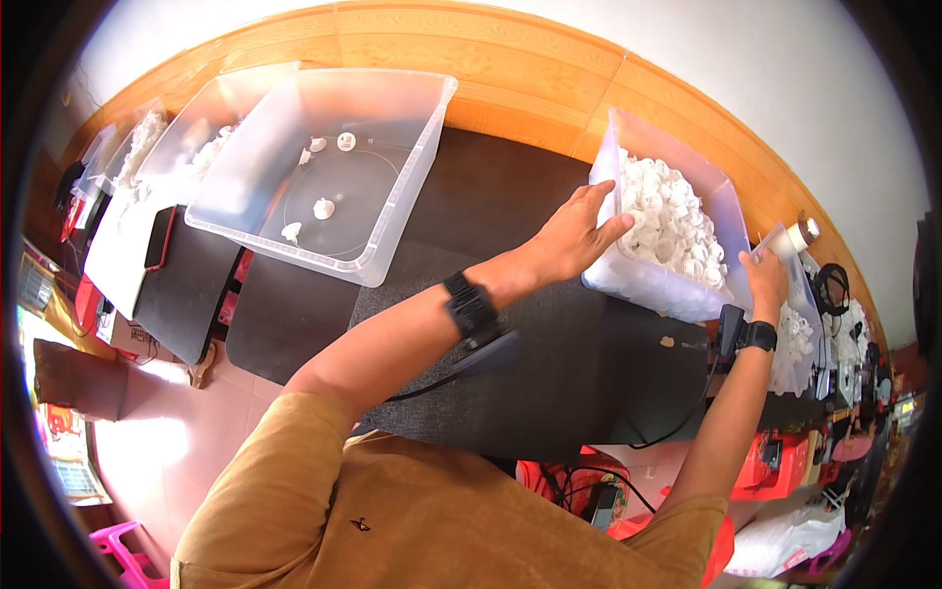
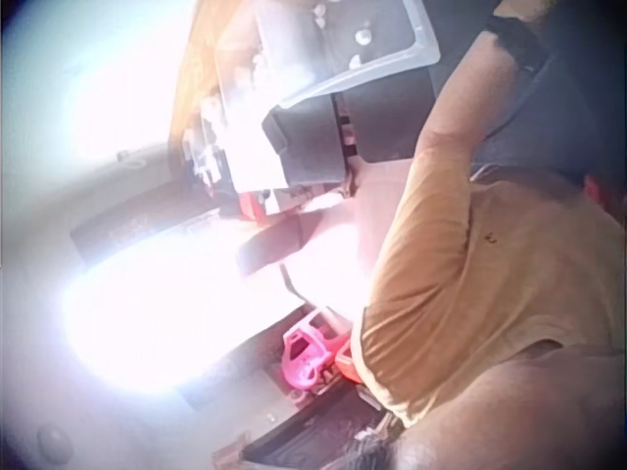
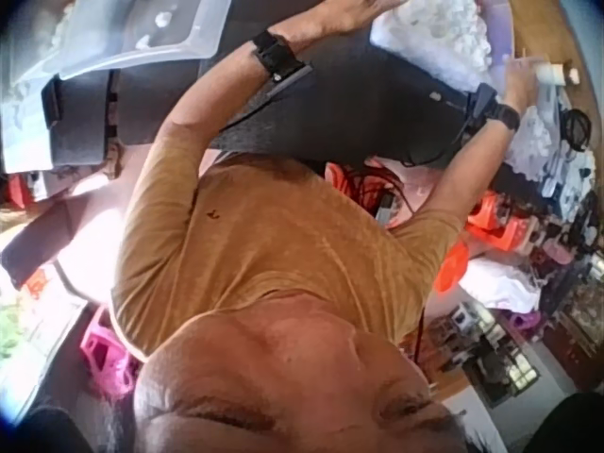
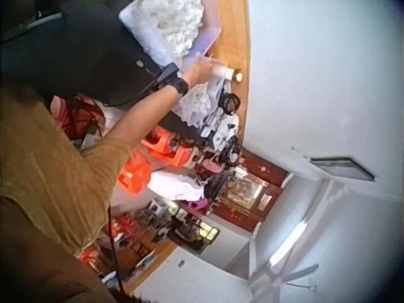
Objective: Using a small metal pick tool to scrape or clean excess material from white plastic manufacturing components.
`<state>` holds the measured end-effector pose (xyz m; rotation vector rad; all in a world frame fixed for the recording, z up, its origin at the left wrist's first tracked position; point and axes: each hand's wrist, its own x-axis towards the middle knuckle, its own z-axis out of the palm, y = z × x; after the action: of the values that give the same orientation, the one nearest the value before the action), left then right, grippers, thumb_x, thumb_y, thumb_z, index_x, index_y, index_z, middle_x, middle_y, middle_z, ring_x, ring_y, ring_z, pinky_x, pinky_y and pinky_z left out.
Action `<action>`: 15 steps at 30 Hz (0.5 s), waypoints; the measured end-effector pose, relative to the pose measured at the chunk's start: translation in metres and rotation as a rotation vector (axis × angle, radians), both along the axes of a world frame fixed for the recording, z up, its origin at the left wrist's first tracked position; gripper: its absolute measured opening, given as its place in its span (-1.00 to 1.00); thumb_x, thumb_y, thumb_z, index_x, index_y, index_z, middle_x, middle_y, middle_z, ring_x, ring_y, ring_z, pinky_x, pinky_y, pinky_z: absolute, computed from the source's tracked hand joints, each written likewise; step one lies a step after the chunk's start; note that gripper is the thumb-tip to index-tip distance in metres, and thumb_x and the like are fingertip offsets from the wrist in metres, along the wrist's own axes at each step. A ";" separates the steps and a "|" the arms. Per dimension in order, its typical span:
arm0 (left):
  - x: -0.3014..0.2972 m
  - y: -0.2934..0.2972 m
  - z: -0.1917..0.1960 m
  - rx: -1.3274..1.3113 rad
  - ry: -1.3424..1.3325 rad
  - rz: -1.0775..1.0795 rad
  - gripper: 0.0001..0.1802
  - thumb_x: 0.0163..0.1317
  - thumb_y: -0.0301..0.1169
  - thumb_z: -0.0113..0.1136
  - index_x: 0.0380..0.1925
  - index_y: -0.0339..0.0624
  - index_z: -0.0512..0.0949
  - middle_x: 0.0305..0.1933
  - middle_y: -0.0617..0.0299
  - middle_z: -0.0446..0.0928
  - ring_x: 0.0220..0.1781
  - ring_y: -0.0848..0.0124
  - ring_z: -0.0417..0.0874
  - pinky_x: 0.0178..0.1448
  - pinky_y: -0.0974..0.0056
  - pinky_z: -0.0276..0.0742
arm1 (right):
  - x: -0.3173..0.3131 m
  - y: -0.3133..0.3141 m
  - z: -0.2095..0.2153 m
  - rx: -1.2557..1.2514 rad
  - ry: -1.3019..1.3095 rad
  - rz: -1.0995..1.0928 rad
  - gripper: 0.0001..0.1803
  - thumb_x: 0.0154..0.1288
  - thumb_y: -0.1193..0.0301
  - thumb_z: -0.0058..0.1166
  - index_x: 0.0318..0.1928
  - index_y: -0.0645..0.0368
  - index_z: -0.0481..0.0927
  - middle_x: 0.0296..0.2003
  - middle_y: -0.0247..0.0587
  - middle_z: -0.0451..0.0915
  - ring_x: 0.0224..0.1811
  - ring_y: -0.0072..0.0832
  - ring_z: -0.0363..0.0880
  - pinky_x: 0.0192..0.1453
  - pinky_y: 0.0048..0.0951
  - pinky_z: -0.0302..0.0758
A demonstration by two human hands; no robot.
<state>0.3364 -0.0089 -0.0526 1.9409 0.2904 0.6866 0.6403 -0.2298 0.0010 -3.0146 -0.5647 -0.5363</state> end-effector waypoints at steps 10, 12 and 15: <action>0.070 0.033 -0.014 -0.472 0.026 -0.176 -0.32 0.08 -0.48 0.24 0.24 -0.45 0.32 0.03 -0.14 0.59 0.06 0.14 0.64 0.18 0.20 0.52 | -0.004 0.016 -0.006 -0.079 -0.101 0.111 -0.54 0.14 0.22 0.31 0.03 0.10 0.58 0.01 -0.12 0.57 0.02 -0.08 0.62 0.06 -0.11 0.58; 0.069 0.026 -0.012 -0.527 0.043 -0.179 -0.32 0.03 -0.59 0.14 0.25 -0.43 0.33 0.05 -0.11 0.58 0.05 0.16 0.63 0.17 0.20 0.53 | -0.004 0.014 -0.006 -0.106 -0.067 0.098 -0.57 0.11 0.26 0.33 0.00 0.09 0.60 0.02 -0.12 0.56 0.02 -0.09 0.62 0.05 -0.13 0.60; 0.061 0.017 -0.009 -0.615 -0.034 -0.214 -0.30 0.03 -0.68 0.03 0.29 -0.41 0.28 0.19 0.00 0.48 0.22 0.22 0.50 0.30 0.16 0.43 | -0.013 0.015 -0.007 -0.008 -0.105 0.106 -0.61 0.06 0.32 0.35 -0.07 0.10 0.62 0.02 -0.13 0.55 0.00 -0.09 0.63 0.04 -0.15 0.59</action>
<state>0.3978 0.0077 -0.0612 1.3464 0.2341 0.4220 0.6273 -0.2147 -0.0057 -2.9564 -0.7290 -0.6910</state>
